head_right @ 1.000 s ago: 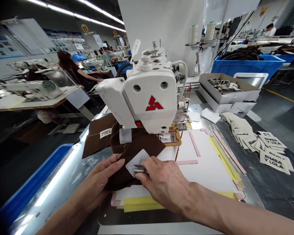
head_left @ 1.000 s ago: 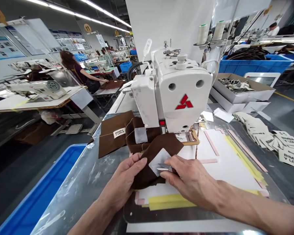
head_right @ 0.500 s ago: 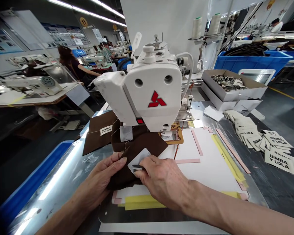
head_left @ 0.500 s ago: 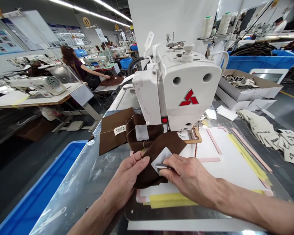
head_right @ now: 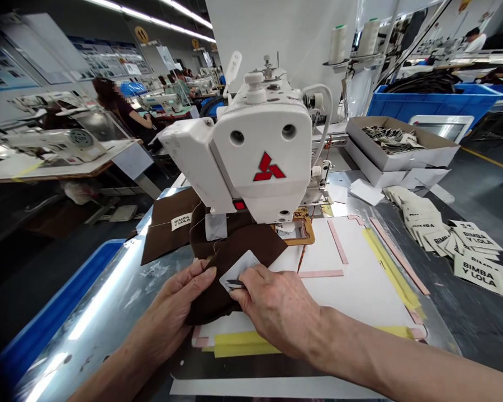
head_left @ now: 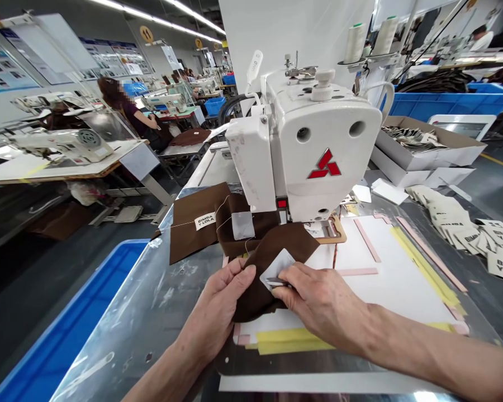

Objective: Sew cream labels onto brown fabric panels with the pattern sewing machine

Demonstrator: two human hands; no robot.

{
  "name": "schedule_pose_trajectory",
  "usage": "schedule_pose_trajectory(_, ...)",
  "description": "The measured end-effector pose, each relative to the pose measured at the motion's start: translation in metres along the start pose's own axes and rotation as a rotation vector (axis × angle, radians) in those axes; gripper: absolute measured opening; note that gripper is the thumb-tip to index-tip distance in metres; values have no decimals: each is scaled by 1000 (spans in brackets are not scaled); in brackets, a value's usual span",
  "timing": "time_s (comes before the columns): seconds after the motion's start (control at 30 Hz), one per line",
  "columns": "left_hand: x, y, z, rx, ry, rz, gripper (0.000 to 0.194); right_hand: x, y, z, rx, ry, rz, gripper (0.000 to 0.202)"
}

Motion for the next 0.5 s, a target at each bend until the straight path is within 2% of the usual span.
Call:
schedule_pose_trajectory(0.3,0,1,1,-10,17,5,23,1,0,2,62,94,-55,11)
schedule_pose_trajectory(0.5,-2,4,7,-99,-9,-37,32,1,2,4,78,118,-31,17)
Point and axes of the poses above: each hand's wrist, its own y-axis away from the middle knuckle, its own z-axis out of the palm, x = y × z, the point moved 3 cm from there along -y, towards the middle knuckle, and after that the axes turned 12 degrees about -z, right-handed, at the moved point
